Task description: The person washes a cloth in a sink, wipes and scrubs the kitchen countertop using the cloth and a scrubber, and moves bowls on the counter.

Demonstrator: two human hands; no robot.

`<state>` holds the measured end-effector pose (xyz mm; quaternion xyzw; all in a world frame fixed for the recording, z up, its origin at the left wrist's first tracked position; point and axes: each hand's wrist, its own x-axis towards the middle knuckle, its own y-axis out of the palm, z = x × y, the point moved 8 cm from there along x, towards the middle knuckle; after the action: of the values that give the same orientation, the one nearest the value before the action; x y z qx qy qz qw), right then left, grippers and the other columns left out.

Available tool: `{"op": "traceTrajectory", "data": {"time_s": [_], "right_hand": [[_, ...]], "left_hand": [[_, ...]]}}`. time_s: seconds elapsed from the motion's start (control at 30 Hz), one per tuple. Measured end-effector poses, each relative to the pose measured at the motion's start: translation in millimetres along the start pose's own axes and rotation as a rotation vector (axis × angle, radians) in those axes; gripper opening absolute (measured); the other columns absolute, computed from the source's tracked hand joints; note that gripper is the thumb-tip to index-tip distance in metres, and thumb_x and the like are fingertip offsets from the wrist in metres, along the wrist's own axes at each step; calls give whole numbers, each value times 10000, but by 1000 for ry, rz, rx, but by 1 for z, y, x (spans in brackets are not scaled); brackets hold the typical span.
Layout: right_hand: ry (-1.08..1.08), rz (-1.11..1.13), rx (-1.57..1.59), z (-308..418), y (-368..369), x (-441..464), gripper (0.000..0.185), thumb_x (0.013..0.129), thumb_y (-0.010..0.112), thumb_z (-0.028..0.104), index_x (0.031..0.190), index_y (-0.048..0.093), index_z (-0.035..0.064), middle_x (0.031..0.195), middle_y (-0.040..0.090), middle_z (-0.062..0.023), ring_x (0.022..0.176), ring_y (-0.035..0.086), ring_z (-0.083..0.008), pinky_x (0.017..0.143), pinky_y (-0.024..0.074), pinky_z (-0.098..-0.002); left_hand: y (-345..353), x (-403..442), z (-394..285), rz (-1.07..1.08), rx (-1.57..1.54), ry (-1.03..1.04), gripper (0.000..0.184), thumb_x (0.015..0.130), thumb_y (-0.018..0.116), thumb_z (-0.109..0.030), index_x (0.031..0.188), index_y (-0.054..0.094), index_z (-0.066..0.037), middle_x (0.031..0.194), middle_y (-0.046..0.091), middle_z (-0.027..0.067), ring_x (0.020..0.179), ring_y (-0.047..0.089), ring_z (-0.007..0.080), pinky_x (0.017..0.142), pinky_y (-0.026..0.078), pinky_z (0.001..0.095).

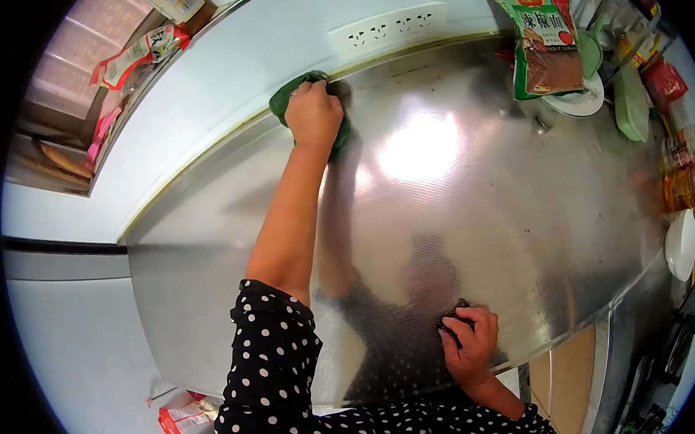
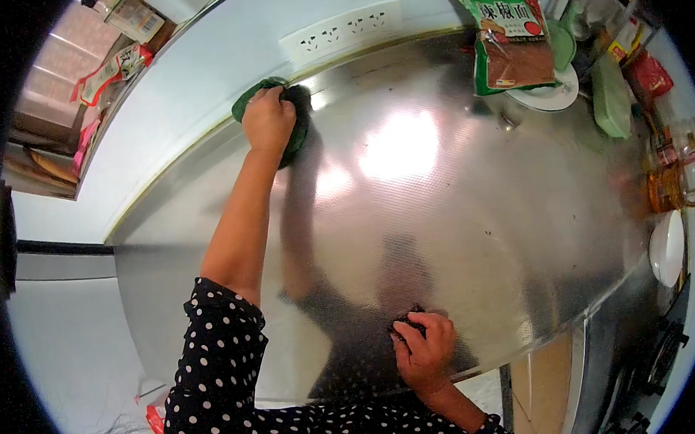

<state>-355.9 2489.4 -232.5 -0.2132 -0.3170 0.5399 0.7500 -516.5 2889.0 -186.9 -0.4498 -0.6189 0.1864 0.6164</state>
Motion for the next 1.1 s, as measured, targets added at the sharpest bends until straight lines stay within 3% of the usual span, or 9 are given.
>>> {"op": "traceTrajectory", "data": {"time_s": [0.2, 0.37, 0.57, 0.83, 0.9, 1.1], "right_hand": [[6, -4, -3, -2, -1, -1, 232, 701, 734, 105, 928, 685, 103, 1011, 574, -82, 977, 532, -307, 844, 415, -431], [-4, -7, 11, -2, -3, -1, 232, 697, 737, 103, 923, 683, 102, 1016, 575, -82, 973, 531, -305, 832, 420, -431], [-3, 44, 23, -3, -4, 0, 238, 709, 732, 111, 939, 678, 100, 1033, 571, -82, 970, 532, -303, 825, 425, -435], [-30, 41, 73, -6, -3, -4, 247, 722, 728, 128, 965, 684, 113, 1047, 576, -67, 1004, 529, -285, 845, 414, -448], [-29, 38, 64, -4, -4, -4, 247, 722, 728, 132, 965, 686, 118, 1046, 577, -62, 1008, 529, -283, 845, 415, -445], [-27, 21, 92, -5, -4, -3, 213, 705, 725, 122, 914, 686, 120, 1024, 584, -59, 963, 534, -276, 830, 408, -418]], "left_hand": [[10, 4, -19, 31, -3, 60, 252, 738, 590, -140, 955, 700, -73, 944, 661, 126, 862, 628, 326, 756, 518, 431], [13, 5, -27, 78, 39, -6, 268, 735, 589, -137, 969, 700, -73, 951, 662, 124, 867, 626, 335, 750, 522, 440], [34, 8, -83, 44, -35, 130, 276, 742, 586, -147, 984, 696, -72, 968, 663, 123, 885, 625, 336, 770, 519, 432], [60, 25, -125, 114, -13, 108, 252, 752, 594, -152, 970, 695, -78, 979, 666, 120, 877, 633, 330, 765, 523, 420], [58, 25, -131, 37, -37, 175, 121, 732, 631, -155, 791, 638, -49, 881, 627, 126, 838, 614, 325, 712, 527, 419], [65, 28, -146, 12, -24, 209, 124, 722, 646, -154, 788, 642, -49, 870, 624, 124, 835, 615, 322, 714, 527, 416]]}}
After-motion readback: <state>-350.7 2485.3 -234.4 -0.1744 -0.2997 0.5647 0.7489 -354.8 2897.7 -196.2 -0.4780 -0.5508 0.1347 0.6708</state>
